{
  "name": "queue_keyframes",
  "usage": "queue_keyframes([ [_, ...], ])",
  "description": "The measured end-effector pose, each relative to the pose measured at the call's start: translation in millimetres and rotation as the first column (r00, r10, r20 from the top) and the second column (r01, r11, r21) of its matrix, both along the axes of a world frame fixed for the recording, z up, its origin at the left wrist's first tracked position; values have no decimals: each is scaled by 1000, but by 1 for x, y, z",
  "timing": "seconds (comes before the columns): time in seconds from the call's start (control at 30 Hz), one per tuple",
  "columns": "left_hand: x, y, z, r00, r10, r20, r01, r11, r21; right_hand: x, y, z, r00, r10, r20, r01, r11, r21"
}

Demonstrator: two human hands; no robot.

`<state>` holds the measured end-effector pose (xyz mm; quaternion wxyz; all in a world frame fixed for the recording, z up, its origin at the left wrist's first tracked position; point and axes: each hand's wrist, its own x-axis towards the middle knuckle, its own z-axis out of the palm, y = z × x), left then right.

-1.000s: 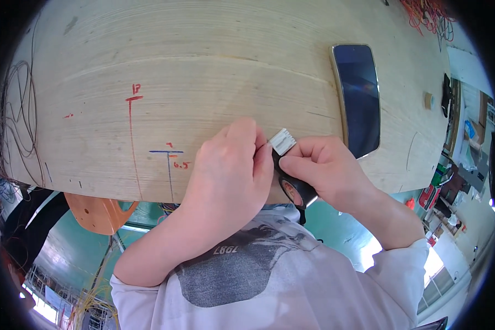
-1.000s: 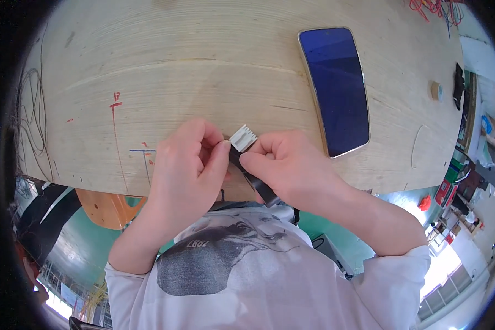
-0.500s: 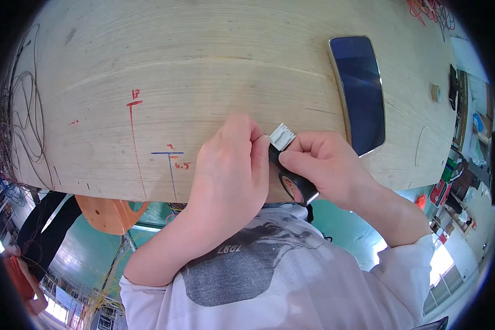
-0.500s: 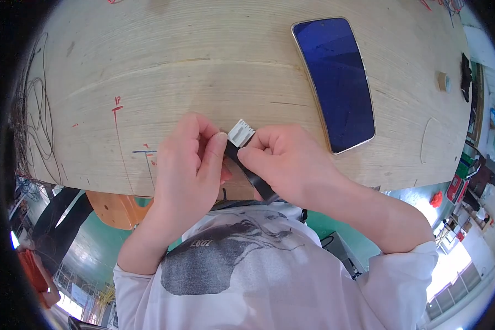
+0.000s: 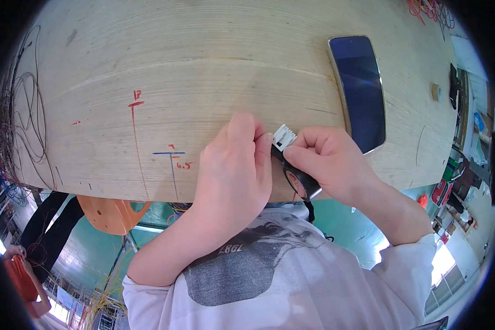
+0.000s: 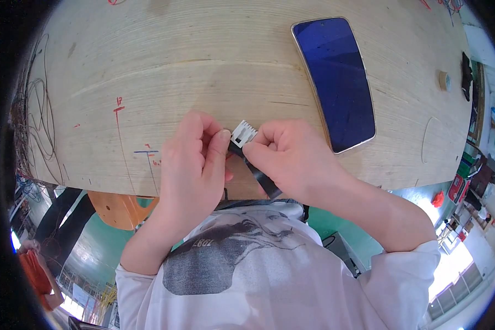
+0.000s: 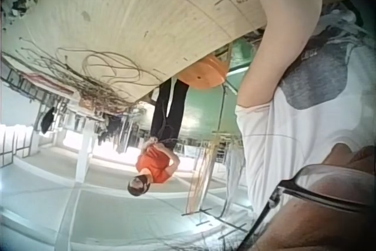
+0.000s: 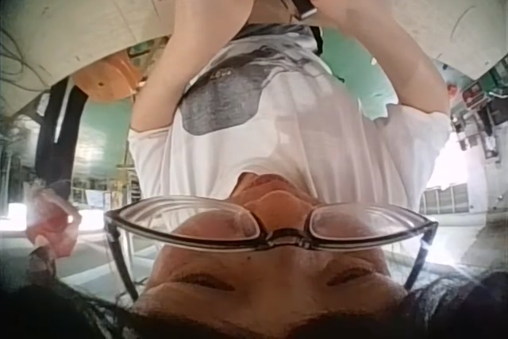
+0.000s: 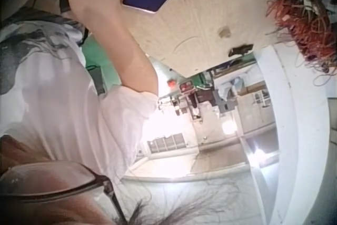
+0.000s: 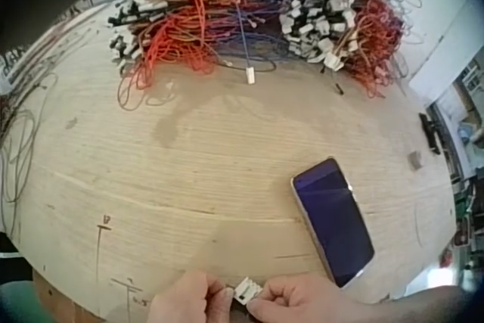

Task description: Apply electrical tape to secure connectors and bundle wires together on a wire harness.

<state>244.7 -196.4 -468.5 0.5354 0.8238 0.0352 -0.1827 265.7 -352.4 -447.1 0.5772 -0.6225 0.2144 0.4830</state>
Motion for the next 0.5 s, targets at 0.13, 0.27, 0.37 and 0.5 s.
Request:
queue_keyframes([
  [0.13,1,0,-1,1000,1,-9,-2,1000,-14,-1,1,1,1000,7,5,-7,999,-34],
  [0.27,3,-1,0,999,-8,54,9,999,-32,-4,1,1,1000,-15,15,15,999,-40],
  [0.37,8,-3,3,992,-62,107,59,998,24,-6,1,-1,999,-35,39,37,999,-36],
  [0.5,12,-5,11,964,-187,187,142,963,229,-1,0,3,1000,-12,5,12,999,-48],
])
